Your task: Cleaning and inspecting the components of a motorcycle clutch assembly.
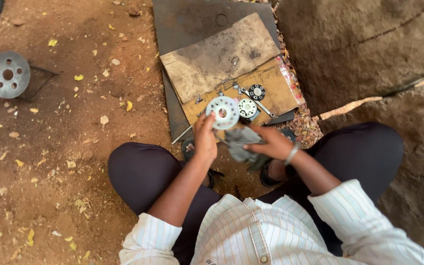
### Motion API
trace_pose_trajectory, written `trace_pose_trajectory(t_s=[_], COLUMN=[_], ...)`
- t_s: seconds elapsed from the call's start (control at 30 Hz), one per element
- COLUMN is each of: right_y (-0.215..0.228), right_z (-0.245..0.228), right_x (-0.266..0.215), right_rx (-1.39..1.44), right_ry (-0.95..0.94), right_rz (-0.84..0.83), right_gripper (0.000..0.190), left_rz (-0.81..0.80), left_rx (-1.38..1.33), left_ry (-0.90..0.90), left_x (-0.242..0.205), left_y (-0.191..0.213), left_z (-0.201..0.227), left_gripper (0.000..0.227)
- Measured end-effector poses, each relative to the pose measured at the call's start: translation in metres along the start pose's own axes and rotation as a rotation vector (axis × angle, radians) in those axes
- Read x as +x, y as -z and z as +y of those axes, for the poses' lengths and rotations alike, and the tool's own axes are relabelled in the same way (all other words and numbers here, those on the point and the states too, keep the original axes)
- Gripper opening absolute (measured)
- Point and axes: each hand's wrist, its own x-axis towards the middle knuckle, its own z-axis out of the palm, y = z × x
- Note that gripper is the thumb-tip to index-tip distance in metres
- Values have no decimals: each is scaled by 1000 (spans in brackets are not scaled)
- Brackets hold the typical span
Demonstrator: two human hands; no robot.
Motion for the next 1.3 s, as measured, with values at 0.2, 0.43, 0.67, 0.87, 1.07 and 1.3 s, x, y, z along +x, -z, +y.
trace_pose_trajectory(t_s=[0.2, 0.43, 0.67, 0.87, 1.07, 1.3], right_y=[42, 14, -41, -57, -64, -58], right_z=[-9, -62, -45, -66, -73, -84], right_x=[-14, -25, 8, 3, -3, -11], right_rx=[38, -439, -516, -348, -332, -500], right_ry=[109, 317, 345, 380, 472, 616], right_rz=[195, 568, 608, 607, 546, 401], right_gripper=[63, 52, 64, 69, 75, 71], left_rz=[-194, -296, -241, -145, -192, -294], left_rx=[-250, -415, -227, 118, -52, -265], left_ry=[101, 252, 134, 73, 76, 238], left_x=[-13, -25, -28, -28, -25, -40], left_y=[-10, -25, -31, -32, -20, -28], left_z=[48, 39, -2, 10, -5, 45], left_gripper=[44, 67, 49, 38, 45, 72])
